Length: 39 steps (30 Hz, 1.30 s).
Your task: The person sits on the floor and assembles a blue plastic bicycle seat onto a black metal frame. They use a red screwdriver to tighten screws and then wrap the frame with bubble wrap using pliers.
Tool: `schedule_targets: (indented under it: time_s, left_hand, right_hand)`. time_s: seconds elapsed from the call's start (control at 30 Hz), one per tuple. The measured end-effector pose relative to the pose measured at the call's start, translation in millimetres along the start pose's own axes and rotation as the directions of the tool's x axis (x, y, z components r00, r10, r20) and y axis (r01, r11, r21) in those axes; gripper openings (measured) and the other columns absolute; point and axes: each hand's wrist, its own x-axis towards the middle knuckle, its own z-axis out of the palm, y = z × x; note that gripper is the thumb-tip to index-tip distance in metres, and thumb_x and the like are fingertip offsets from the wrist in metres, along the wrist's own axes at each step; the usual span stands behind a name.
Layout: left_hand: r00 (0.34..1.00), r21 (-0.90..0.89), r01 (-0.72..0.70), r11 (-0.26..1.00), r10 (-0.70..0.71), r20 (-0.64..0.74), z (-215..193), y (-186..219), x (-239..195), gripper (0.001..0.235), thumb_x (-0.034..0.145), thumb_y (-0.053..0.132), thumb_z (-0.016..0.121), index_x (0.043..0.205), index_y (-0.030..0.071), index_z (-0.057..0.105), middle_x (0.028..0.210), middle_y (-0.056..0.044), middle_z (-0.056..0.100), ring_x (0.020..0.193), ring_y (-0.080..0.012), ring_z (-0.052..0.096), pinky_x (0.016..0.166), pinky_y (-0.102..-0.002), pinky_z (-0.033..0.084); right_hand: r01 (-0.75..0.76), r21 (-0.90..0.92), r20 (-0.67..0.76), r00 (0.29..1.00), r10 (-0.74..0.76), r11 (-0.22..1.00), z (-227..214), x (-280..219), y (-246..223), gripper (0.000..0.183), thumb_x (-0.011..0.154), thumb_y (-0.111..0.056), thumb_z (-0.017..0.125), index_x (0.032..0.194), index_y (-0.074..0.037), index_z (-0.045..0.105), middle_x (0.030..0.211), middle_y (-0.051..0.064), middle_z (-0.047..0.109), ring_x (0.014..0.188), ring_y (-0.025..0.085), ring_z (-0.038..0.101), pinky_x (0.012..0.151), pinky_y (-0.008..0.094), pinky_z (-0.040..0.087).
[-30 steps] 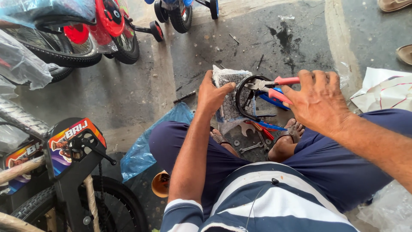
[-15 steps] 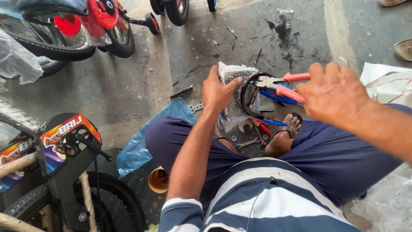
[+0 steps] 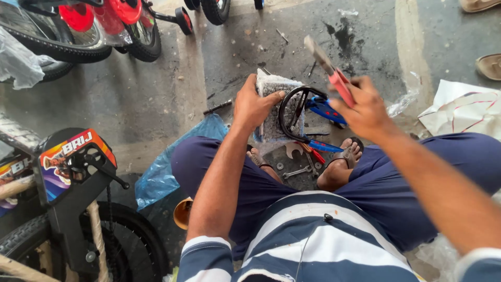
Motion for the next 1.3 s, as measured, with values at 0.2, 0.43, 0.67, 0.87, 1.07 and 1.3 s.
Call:
schedule_targets:
  time_s: [0.2,0.43,0.67,0.87,1.07,1.3]
  left_hand:
    - [0.999,0.050,-0.030,0.998,0.028,0.044,-3.3,0.9,2.1,0.064,0.072,0.035,0.087,0.121,0.003,0.062,0.110,-0.017,0.075,0.102,-0.0300,0.072,0.087,-0.039,0.053]
    - [0.980,0.022,-0.031,0.999,0.026,0.196,-10.8,-6.8,24.3,0.072,0.077,0.034,0.084,0.132,-0.001,0.053,0.121,-0.021,0.071,0.113,-0.0291,0.069,0.095,-0.037,0.052]
    - [0.960,-0.055,0.030,0.998,-0.014,0.281,-6.5,-13.1,36.4,0.076,0.084,0.040,0.074,0.141,-0.003,0.047,0.134,-0.025,0.064,0.124,-0.0310,0.064,0.103,-0.037,0.048]
    - [0.972,0.057,-0.044,0.997,0.030,0.231,0.8,-12.5,42.6,0.089,0.083,0.042,0.076,0.148,-0.008,0.039,0.145,-0.031,0.053,0.135,-0.0368,0.053,0.110,-0.037,0.041]
    - [0.963,0.119,-0.033,0.992,0.000,0.269,1.3,-9.5,45.2,0.088,0.084,0.043,0.074,0.148,-0.006,0.040,0.143,-0.031,0.055,0.135,-0.0371,0.055,0.110,-0.038,0.043]
    - [0.953,0.115,-0.080,0.990,0.042,0.302,-1.8,-5.6,44.0,0.076,0.086,0.044,0.073,0.140,-0.004,0.049,0.132,-0.028,0.064,0.125,-0.0362,0.063,0.103,-0.040,0.048]
  right_hand:
    - [-0.058,0.208,-0.052,0.996,0.070,0.976,60.5,23.2,14.5,0.040,0.097,-0.042,0.074,0.118,-0.009,0.074,0.117,0.018,0.064,0.113,0.033,0.061,0.098,0.042,0.049]
    - [-0.051,0.256,-0.060,0.996,0.068,0.965,71.8,23.9,8.1,0.044,0.097,-0.047,0.072,0.117,-0.008,0.075,0.120,0.019,0.062,0.121,0.033,0.056,0.101,0.042,0.046]
    - [-0.055,0.283,-0.053,0.996,0.073,0.958,71.4,25.0,1.0,0.047,0.097,-0.052,0.069,0.114,-0.008,0.075,0.120,0.017,0.061,0.119,0.033,0.057,0.100,0.042,0.047]
    - [0.027,0.111,-0.172,0.985,-0.007,0.993,72.3,20.4,-11.3,0.050,0.102,-0.052,0.066,0.115,-0.004,0.073,0.120,0.021,0.060,0.112,0.038,0.061,0.095,0.047,0.050]
    - [-0.033,-0.003,-0.236,0.971,0.031,0.999,77.6,17.3,-22.1,0.055,0.103,-0.054,0.063,0.116,-0.002,0.071,0.121,0.024,0.060,0.099,0.040,0.065,0.085,0.049,0.053]
    - [-0.042,0.073,-0.194,0.979,0.055,0.996,74.7,24.5,-17.6,0.061,0.096,-0.062,0.067,0.120,-0.006,0.074,0.115,0.022,0.060,0.103,0.038,0.065,0.088,0.049,0.052]
